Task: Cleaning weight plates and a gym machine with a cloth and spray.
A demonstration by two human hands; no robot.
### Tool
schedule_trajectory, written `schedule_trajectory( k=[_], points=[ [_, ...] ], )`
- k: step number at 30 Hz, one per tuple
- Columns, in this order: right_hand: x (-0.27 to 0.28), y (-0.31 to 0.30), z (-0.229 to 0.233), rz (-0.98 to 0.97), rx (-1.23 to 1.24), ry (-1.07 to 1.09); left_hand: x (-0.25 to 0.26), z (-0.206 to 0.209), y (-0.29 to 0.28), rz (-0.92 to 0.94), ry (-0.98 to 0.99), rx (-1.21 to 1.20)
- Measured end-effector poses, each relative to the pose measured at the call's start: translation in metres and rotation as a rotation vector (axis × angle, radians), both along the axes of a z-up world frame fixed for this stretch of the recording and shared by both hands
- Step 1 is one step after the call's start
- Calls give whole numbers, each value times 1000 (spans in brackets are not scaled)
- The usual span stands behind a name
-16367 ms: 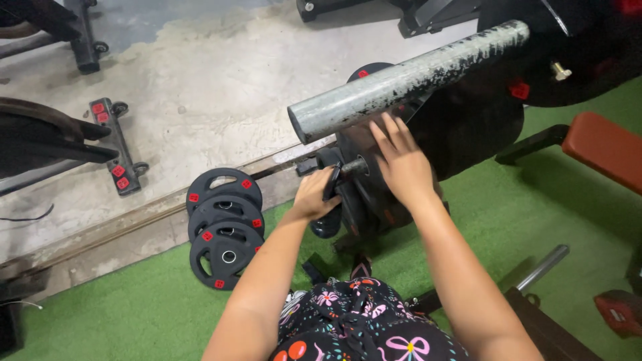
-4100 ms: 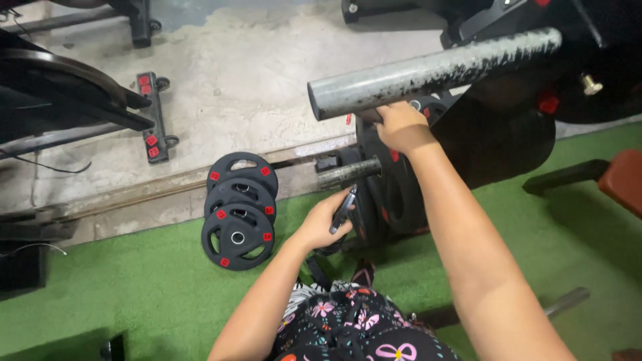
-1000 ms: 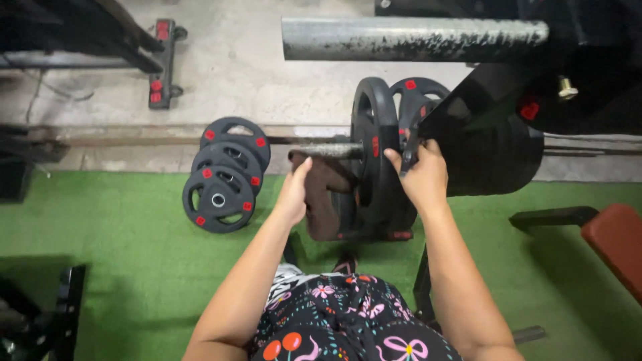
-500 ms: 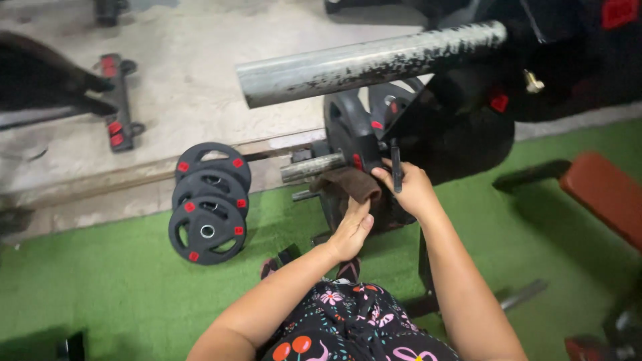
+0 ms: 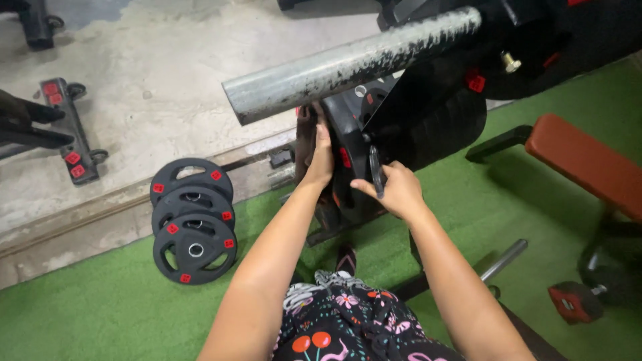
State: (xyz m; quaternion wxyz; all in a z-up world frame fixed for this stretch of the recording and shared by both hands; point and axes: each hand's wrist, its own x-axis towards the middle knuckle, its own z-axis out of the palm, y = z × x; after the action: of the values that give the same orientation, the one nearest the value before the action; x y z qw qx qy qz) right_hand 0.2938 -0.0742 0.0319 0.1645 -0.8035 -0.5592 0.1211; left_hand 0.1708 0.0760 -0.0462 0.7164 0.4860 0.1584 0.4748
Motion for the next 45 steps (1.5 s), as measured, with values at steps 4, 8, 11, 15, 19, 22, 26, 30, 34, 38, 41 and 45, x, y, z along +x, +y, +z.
schedule_trajectory(
  k=[4,8,11,15,19,22,26,30,34,38,41,45],
  points=[
    [1,-5,-14,-39,-61,26,2,-72,-28,154,150,271],
    [3,-11,-27,-26,15,65,-31,-15,-103,233,242,314],
    [7,-15,-31,-18,42,89,-45,-23,-149,173,325,306],
    [15,-17,-33,12,87,212,-49,-52,-151,140,500,407],
    [31,-15,-51,59,113,273,-25,-39,-110,123,417,522],
    [26,-14,-40,87,115,272,-4,-30,-64,194,492,586],
    [21,-12,-34,8,23,278,11,-9,-6,232,425,403],
    [22,-12,-34,-10,48,312,13,18,16,171,123,19],
    [20,-14,-32,-41,-7,310,17,8,-5,169,62,-164],
    [20,-13,-35,-25,7,298,14,-26,-52,268,227,-2],
    [23,-15,-41,-13,23,305,6,-51,-97,297,358,138],
    [25,-8,-36,-40,-18,356,-6,-99,-151,190,465,184]
  ],
)
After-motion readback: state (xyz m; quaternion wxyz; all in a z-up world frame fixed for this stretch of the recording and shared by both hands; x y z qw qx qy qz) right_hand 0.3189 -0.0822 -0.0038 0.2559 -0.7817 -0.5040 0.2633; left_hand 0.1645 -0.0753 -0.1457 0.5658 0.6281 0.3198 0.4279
